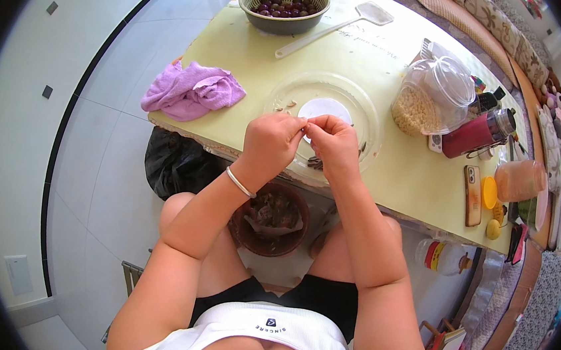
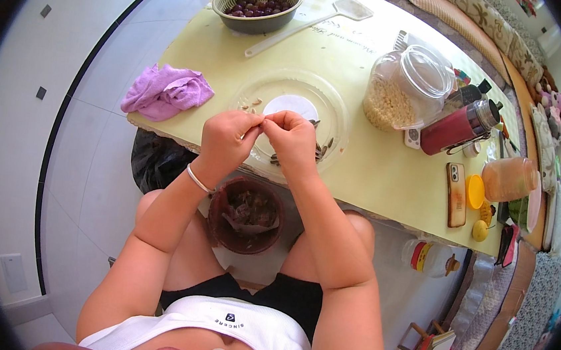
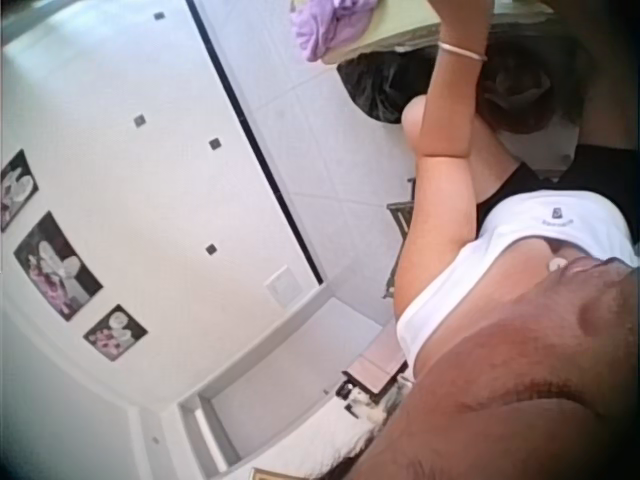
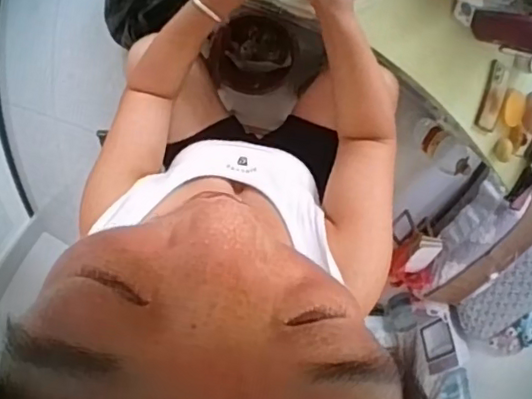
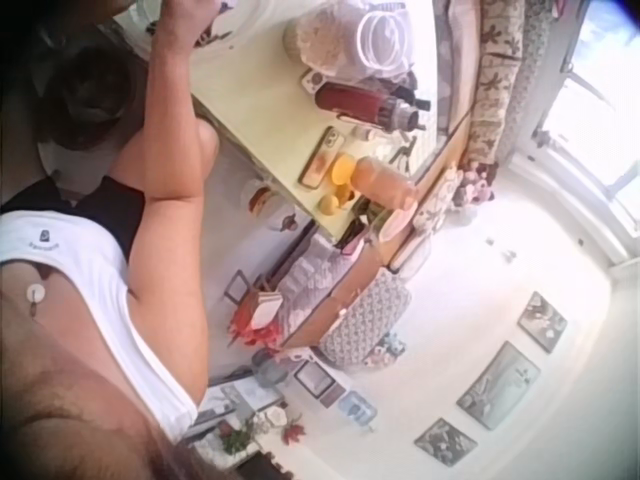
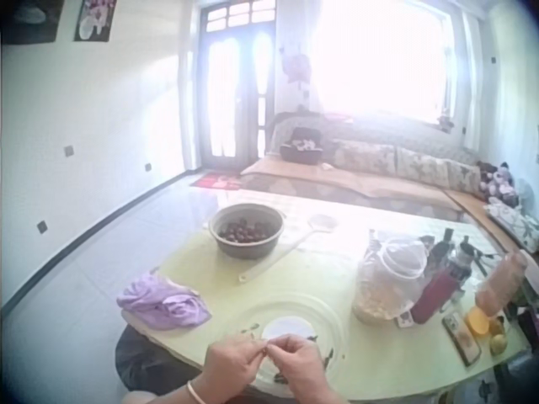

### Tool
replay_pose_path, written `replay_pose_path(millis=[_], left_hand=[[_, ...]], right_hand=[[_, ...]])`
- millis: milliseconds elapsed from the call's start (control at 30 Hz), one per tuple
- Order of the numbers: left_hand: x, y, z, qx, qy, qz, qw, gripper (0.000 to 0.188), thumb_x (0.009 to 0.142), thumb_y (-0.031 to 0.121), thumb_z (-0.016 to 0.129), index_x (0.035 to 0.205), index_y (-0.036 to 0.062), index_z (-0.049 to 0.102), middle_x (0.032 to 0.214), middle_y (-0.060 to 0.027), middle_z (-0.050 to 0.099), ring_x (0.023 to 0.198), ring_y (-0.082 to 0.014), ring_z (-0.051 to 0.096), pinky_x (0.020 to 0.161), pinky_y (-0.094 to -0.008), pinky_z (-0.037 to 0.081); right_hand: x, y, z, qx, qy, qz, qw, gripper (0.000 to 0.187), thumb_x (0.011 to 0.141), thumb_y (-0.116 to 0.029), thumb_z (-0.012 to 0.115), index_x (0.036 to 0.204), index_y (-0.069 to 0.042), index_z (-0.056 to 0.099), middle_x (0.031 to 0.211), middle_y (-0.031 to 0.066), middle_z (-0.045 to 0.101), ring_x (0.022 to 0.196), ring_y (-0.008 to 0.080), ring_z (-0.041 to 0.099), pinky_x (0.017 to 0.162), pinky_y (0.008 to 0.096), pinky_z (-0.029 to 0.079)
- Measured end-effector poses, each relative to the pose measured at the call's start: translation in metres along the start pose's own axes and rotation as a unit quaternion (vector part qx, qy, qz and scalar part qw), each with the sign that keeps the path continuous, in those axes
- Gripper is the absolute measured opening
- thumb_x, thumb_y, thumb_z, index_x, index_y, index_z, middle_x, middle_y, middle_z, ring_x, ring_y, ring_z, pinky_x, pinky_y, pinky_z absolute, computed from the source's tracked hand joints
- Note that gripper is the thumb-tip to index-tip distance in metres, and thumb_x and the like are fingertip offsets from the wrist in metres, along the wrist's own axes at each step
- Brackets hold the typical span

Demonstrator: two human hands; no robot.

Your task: The person sits on the floor and peels sunflower seeds by hand, separating the kernels from the shells. The kernels are placed on a plate and the shells are discarded into a bowl.

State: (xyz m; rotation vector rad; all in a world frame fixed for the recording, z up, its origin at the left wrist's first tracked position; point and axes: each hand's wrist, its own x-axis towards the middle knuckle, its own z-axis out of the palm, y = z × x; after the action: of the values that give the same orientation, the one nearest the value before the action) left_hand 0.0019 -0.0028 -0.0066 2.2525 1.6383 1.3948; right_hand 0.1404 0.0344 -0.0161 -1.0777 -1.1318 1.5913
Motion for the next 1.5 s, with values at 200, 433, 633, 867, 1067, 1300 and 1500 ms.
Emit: replay_pose_path(millis=[200,433,633,867,1067,1300,1500], left_hand=[[-0.005,0.005,0.002,-0.005,-0.005,-0.016,1.0,0.016,0.071,-0.001,0.069,0.087,0.0037,0.07,0.077,-0.0147,0.066,0.068,-0.03,0.064,0.059,-0.0348,0.05],[0.001,0.003,0.0,-0.282,-0.001,-0.206,0.937,0.015,0.074,-0.004,0.069,0.088,0.0003,0.071,0.075,-0.0094,0.069,0.062,-0.0148,0.064,0.056,-0.0264,0.05],[0.004,-0.01,-0.001,-0.519,-0.031,-0.332,0.787,0.013,0.076,-0.005,0.069,0.089,-0.0015,0.07,0.077,-0.0081,0.068,0.065,-0.0124,0.063,0.059,-0.0214,0.052],[0.003,-0.023,0.001,-0.568,-0.065,-0.36,0.737,0.014,0.078,-0.004,0.069,0.091,-0.0018,0.065,0.081,-0.0094,0.068,0.066,-0.0148,0.064,0.061,-0.0243,0.054],[0.0,-0.029,0.002,-0.527,-0.063,-0.318,0.785,0.014,0.078,-0.004,0.068,0.09,-0.001,0.064,0.08,-0.007,0.067,0.07,-0.0119,0.063,0.062,-0.0229,0.051],[0.003,-0.012,-0.001,-0.423,-0.023,-0.295,0.857,0.012,0.079,-0.005,0.066,0.09,-0.002,0.069,0.078,-0.0051,0.068,0.07,-0.0077,0.061,0.062,-0.0199,0.048],[0.002,-0.009,-0.002,-0.357,-0.015,-0.265,0.896,0.01,0.079,-0.005,0.064,0.088,-0.0023,0.069,0.072,-0.0048,0.068,0.067,-0.0074,0.062,0.061,-0.0197,0.048]], right_hand=[[0.0,0.006,0.004,-0.18,0.03,-0.105,0.978,0.008,0.075,-0.006,0.063,0.076,0.002,0.062,0.065,0.0007,0.059,0.056,0.0071,0.049,0.05,0.0241,0.041],[0.0,-0.007,-0.003,0.066,-0.037,0.031,0.997,0.004,0.078,-0.004,0.062,0.078,-0.001,0.058,0.063,-0.0008,0.054,0.051,0.004,0.042,0.045,0.0202,0.031],[-0.002,-0.011,-0.005,0.11,-0.055,0.059,0.991,0.007,0.082,-0.004,0.064,0.08,-0.003,0.057,0.063,-0.001,0.053,0.047,0.0036,0.039,0.042,0.0186,0.027],[0.0,-0.003,-0.004,0.103,-0.046,0.023,0.993,0.005,0.08,-0.004,0.063,0.08,-0.003,0.058,0.064,-0.0016,0.053,0.049,0.0033,0.042,0.044,0.0185,0.029],[0.002,-0.002,-0.003,0.121,-0.057,0.044,0.99,0.003,0.081,-0.003,0.061,0.082,-0.003,0.058,0.067,0.0002,0.055,0.053,0.0046,0.045,0.045,0.019,0.031],[0.001,0.0,-0.003,0.129,-0.081,0.042,0.987,0.005,0.082,-0.003,0.061,0.085,-0.003,0.058,0.07,0.0009,0.057,0.055,0.0053,0.047,0.047,0.019,0.033],[0.001,0.001,0.0,0.112,-0.082,0.044,0.989,0.004,0.082,-0.003,0.061,0.085,-0.003,0.058,0.071,0.0008,0.058,0.056,0.0053,0.049,0.047,0.0186,0.035]])
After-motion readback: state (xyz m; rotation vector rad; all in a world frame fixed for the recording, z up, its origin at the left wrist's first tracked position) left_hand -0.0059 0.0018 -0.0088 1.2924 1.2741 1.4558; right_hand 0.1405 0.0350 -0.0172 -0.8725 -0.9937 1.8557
